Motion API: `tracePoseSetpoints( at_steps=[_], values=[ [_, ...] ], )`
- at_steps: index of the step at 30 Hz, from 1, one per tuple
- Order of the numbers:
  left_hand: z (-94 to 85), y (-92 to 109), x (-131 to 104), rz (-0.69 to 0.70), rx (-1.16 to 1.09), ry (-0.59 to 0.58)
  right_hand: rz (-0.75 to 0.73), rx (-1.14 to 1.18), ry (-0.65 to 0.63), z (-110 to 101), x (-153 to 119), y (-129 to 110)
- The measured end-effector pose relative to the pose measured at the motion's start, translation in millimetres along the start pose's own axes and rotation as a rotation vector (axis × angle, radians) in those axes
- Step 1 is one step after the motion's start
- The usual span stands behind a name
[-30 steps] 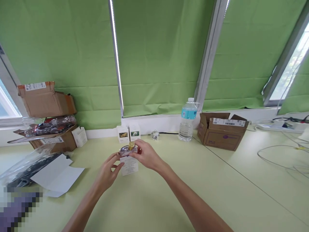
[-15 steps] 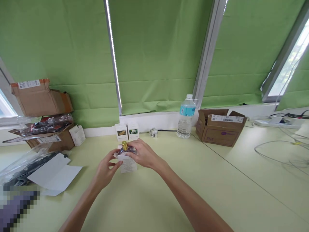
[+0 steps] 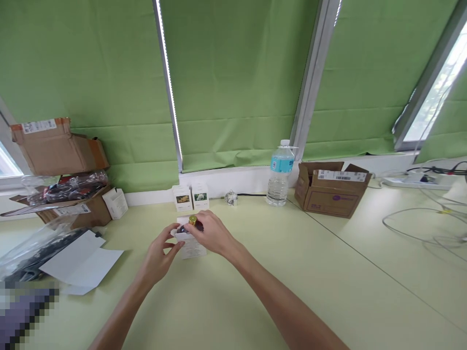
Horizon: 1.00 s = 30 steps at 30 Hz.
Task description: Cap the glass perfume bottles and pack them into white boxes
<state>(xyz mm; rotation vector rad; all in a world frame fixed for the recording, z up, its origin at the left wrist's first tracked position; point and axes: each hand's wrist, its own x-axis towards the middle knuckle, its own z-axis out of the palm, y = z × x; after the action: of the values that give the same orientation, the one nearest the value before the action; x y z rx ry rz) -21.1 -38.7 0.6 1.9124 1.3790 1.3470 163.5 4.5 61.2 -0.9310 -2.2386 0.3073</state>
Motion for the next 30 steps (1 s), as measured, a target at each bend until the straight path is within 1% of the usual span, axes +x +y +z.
tracePoseSetpoints(
  at_steps=[4,8,10,13,15,19,22,26,28,30],
  values=[
    [0.2,0,0,0.007,-0.003,0.001,0.01,-0.038,0.016,2,-1,-2],
    [1.6,0,-1,-0.007,0.013,0.014,0.01,-0.071,-0.007,3,-3,-8],
    [2.4,0,-1,-0.017,0.02,0.014,0.024,-0.047,0.001,3,-4,-11],
    [3.5,0,-1,-0.031,0.022,0.015,0.084,0.026,0.026,4,-5,-11],
    [3.8,0,-1,-0.032,0.021,0.023,0.095,0.024,0.039,4,-5,-10],
    [3.8,0,-2,-0.023,0.028,0.036,0.042,-0.042,0.072,6,-3,-7],
    [3.4,-1,-2,-0.021,0.041,0.032,-0.028,-0.069,0.097,7,-1,-6],
    [3.3,0,-2,-0.015,0.051,0.038,-0.096,-0.131,0.079,7,-2,-7],
    [3.3,1,-2,-0.014,0.054,0.039,-0.101,-0.123,0.077,7,-3,-7],
    [3.4,2,-1,-0.014,0.051,0.042,-0.063,-0.082,0.091,8,-4,-7]
  ],
)
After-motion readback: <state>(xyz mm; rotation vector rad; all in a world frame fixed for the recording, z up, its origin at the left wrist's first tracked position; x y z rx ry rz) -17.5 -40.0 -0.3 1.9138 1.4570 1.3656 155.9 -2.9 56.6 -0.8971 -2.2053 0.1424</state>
